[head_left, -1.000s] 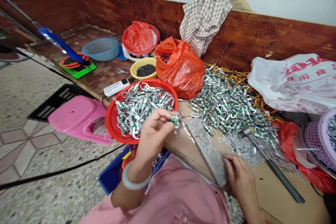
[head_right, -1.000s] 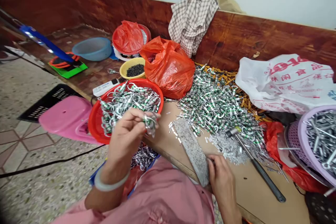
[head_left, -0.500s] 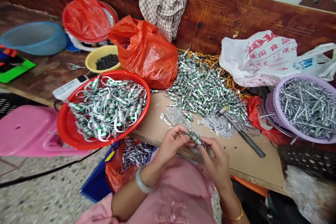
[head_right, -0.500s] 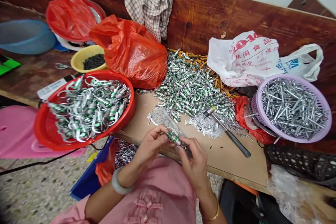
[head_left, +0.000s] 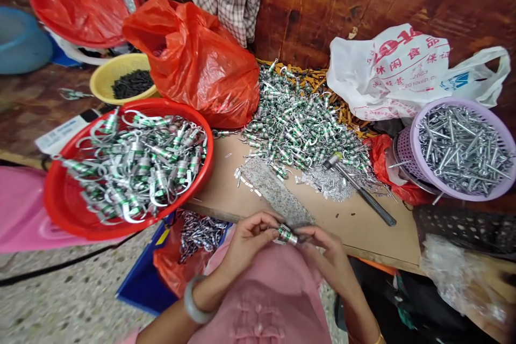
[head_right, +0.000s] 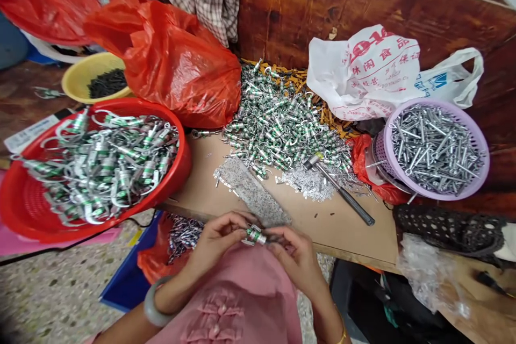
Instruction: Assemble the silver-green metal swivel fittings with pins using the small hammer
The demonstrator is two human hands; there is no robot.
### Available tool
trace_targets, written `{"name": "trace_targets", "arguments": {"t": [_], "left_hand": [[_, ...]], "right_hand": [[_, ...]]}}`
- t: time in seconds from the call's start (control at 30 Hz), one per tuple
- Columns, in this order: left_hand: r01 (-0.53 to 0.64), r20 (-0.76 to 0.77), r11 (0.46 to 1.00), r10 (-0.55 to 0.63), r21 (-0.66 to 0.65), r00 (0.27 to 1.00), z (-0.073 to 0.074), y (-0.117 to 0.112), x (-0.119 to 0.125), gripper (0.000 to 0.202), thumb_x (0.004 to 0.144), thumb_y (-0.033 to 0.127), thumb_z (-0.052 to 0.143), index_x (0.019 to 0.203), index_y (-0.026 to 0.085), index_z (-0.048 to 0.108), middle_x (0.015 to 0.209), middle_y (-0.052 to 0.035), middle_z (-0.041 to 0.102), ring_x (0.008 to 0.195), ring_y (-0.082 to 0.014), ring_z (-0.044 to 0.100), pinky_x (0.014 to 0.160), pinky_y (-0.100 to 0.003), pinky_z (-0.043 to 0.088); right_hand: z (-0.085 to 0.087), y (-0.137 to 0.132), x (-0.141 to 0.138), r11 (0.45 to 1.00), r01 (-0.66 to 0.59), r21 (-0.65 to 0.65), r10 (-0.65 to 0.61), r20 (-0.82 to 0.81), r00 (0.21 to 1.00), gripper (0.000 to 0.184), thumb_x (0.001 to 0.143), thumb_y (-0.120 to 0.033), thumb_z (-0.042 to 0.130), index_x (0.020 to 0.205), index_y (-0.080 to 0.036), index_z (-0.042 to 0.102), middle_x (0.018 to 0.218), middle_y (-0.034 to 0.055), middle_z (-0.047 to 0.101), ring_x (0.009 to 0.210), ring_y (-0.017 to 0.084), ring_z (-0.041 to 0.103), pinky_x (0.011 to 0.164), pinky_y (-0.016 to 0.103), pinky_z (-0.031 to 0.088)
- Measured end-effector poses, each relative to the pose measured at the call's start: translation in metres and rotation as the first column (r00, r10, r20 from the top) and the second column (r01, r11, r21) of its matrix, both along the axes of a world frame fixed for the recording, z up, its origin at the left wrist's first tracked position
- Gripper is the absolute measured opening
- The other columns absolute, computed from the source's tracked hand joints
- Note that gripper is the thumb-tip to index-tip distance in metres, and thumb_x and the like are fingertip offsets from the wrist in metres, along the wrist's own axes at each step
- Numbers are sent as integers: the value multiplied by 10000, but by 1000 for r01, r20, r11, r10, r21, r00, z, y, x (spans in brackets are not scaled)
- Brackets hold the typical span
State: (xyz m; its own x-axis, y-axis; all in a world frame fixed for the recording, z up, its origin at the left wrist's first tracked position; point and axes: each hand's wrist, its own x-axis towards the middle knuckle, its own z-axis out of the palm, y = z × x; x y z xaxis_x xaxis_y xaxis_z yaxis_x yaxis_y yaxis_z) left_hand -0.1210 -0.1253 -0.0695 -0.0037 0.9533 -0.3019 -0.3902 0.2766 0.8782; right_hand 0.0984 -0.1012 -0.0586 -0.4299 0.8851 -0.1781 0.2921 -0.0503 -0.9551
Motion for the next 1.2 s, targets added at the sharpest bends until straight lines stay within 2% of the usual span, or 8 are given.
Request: {"name": "trace_targets", "arguments": {"t": [0.07,0.17,0.27,0.43,0.57,0.77,0.9,1.2], "left_hand": [[-12,4,999,12,-44,1000,-4,-4,1,185,771,324,828,802,163,743,980,-88,754,724,-171,687,614,-268,585],[-10,-119,1000,13,23,993,-3,-3,3,154,789,308,809,769,166,754,876,-76,735,750,-181,676,639,-257,561],[43,-226,993,-17,108,974,1,0,8,116,789,275,801,739,174,772,817,-74,724,812,-204,682,728,-275,540],[98,-240,990,-70,106,968,-2,1,18,67,792,253,788,764,193,798,814,-74,748,790,-212,694,727,-292,525],[102,-277,989,-69,110,958,-5,2,19,62,802,250,777,791,202,814,827,-80,767,805,-220,705,738,-303,535],[93,-318,990,-56,104,946,-2,7,19,68,802,214,755,739,190,760,785,-60,766,758,-206,699,716,-289,533],[110,-311,986,-67,122,948,-1,9,18,81,809,217,755,735,186,751,779,-62,761,756,-203,698,702,-284,532],[84,-249,987,-49,134,967,-5,10,15,150,806,287,790,720,183,726,793,-66,761,775,-199,696,717,-286,533]], "right_hand": [[-9,13,11,991,122,60,-125,61,990,262,974,-406,583,1041,-210,743,913,52,751,791,192,693,675,284,549],[-24,39,27,908,277,315,-362,256,896,279,978,-417,560,962,-206,741,903,57,739,807,203,672,722,311,518],[-35,58,34,833,215,510,-470,449,760,320,984,-444,542,953,-193,738,906,76,729,788,211,650,732,325,478],[-45,69,30,812,-6,583,-456,641,617,339,1012,-410,489,949,-187,736,868,89,708,779,216,625,710,316,440],[-39,68,35,814,37,580,-419,543,728,316,1014,-378,484,965,-195,738,881,85,721,802,217,648,748,329,482],[-4,40,18,924,74,376,-189,279,942,199,993,-311,560,1056,-242,736,1009,67,726,949,208,686,832,337,553],[10,23,-1,943,12,334,-85,206,975,200,996,-281,568,1074,-254,750,976,67,722,907,192,703,757,296,575],[6,12,-19,945,19,327,-84,187,979,158,996,-302,587,916,-236,706,800,19,707,734,163,673,679,270,541]]}}
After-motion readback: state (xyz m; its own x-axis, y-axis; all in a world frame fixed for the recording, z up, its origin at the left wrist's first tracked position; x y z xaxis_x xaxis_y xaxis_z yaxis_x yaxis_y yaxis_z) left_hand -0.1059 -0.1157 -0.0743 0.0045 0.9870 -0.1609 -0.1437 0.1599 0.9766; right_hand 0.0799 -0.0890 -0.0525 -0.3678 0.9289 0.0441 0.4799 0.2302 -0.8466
